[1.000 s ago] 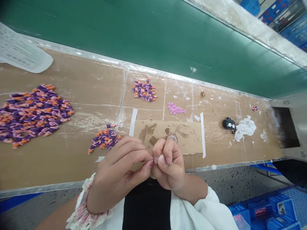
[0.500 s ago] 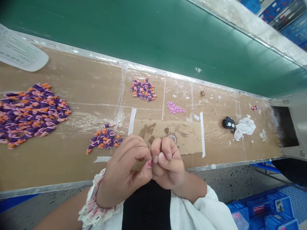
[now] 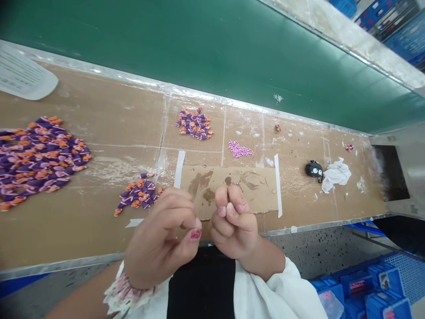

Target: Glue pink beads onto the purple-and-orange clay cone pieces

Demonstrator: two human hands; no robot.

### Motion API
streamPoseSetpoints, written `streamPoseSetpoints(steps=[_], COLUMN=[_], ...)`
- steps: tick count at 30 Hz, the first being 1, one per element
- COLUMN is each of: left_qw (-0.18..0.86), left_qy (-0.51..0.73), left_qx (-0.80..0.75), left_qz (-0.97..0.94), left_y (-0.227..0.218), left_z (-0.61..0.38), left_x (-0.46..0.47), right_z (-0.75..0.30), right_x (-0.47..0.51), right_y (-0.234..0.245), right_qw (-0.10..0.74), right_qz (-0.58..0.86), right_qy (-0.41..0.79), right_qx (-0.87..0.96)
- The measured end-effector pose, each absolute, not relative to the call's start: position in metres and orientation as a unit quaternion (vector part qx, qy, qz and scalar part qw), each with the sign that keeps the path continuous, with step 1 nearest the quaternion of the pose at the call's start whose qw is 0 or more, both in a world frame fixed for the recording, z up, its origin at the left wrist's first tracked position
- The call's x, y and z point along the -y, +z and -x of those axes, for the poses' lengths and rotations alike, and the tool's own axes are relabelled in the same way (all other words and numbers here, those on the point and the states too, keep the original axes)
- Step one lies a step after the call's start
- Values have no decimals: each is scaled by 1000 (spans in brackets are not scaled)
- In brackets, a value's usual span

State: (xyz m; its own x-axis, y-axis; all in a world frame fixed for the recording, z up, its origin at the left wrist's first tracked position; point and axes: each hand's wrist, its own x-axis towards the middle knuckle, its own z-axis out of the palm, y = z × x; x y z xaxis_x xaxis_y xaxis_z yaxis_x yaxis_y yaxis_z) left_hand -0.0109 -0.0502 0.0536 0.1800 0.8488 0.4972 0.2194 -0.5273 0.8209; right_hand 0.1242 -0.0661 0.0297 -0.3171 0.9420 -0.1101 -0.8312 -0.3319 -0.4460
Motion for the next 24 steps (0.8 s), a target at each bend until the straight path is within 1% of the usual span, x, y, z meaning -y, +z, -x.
streamPoseSetpoints(steps=[4,7,16,24], left_qw=[376,397,431,489], left_qy=[496,496,472,422], left_qx=[-401,-391,-406,-413], left_qz=[-672,-666,-653,-641], left_y=[51,48,52,59], left_z=[10,8,8,12], left_x=[50,52,52,49], right_z=[-121,-120,-120,-117], right_x=[63,62,62,59], right_y=[31,32,33,34], right_qw=[558,558,574,600], right_qz=[115,106,126,207], right_qy=[809,812,784,719], right_qx=[140,138,198,282])
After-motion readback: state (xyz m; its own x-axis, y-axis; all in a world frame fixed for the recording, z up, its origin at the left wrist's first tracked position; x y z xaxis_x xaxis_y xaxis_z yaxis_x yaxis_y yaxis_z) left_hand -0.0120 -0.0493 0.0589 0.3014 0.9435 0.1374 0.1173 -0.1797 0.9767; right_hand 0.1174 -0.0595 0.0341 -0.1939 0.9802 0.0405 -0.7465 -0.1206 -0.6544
